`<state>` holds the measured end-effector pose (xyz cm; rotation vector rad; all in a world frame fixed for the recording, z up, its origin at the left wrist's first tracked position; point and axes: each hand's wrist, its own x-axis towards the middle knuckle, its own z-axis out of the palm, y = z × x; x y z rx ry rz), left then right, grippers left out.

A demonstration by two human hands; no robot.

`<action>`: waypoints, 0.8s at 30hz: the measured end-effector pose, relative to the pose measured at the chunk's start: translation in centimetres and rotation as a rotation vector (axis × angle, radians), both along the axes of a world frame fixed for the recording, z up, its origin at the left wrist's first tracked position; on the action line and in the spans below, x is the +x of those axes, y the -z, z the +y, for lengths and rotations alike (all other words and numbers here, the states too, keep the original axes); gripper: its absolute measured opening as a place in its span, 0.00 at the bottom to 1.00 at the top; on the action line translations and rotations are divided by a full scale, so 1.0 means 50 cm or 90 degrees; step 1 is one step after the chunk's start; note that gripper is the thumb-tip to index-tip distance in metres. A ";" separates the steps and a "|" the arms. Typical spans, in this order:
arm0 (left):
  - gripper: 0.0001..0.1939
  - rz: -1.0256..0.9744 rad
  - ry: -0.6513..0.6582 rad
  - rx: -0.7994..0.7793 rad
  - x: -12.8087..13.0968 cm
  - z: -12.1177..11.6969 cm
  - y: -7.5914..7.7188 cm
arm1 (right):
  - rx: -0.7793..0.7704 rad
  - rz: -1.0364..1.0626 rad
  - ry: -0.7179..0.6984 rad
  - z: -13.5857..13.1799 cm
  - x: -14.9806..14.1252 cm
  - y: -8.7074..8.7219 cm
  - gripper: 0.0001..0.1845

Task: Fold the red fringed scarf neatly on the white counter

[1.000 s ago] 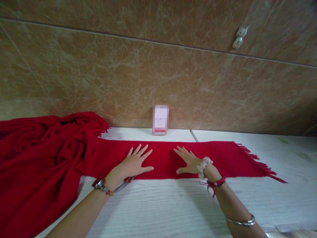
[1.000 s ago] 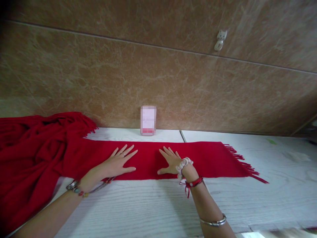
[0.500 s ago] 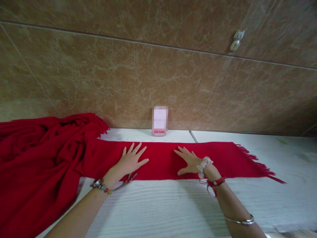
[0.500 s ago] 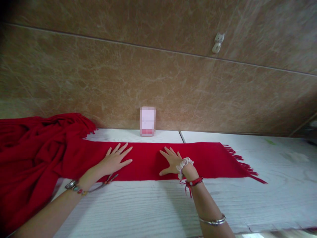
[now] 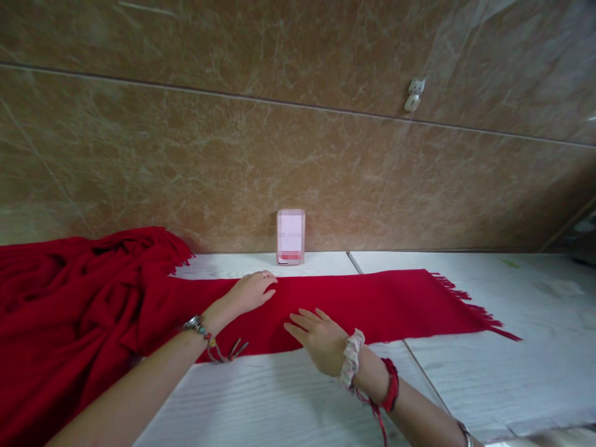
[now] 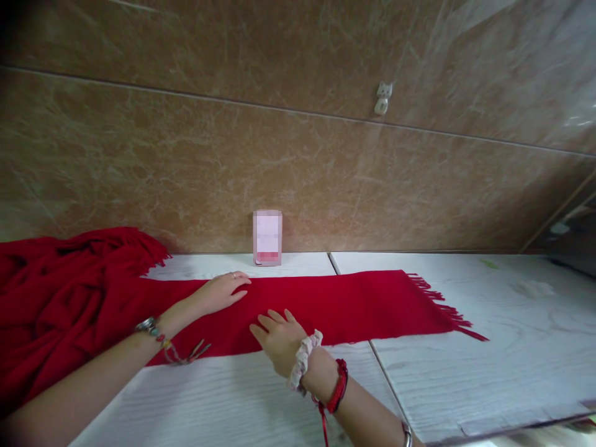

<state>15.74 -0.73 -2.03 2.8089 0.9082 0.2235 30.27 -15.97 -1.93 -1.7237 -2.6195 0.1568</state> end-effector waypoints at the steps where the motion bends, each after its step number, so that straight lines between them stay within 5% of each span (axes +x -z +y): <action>1: 0.17 -0.023 0.013 -0.034 0.012 0.013 -0.002 | 0.018 -0.003 0.008 -0.002 -0.006 0.003 0.27; 9: 0.09 -0.049 0.037 -0.213 0.110 0.083 -0.002 | 0.324 -0.072 0.081 0.013 -0.021 0.042 0.08; 15: 0.07 -0.084 0.052 -0.318 0.159 0.095 0.005 | 0.453 -0.094 0.047 -0.009 0.001 0.060 0.11; 20: 0.13 -0.148 0.046 -0.401 0.170 0.094 0.000 | 0.485 -0.091 -0.014 -0.040 0.021 0.041 0.07; 24: 0.19 -0.218 0.047 -0.449 0.180 0.080 -0.034 | 0.515 -0.073 -0.005 -0.060 0.044 0.001 0.09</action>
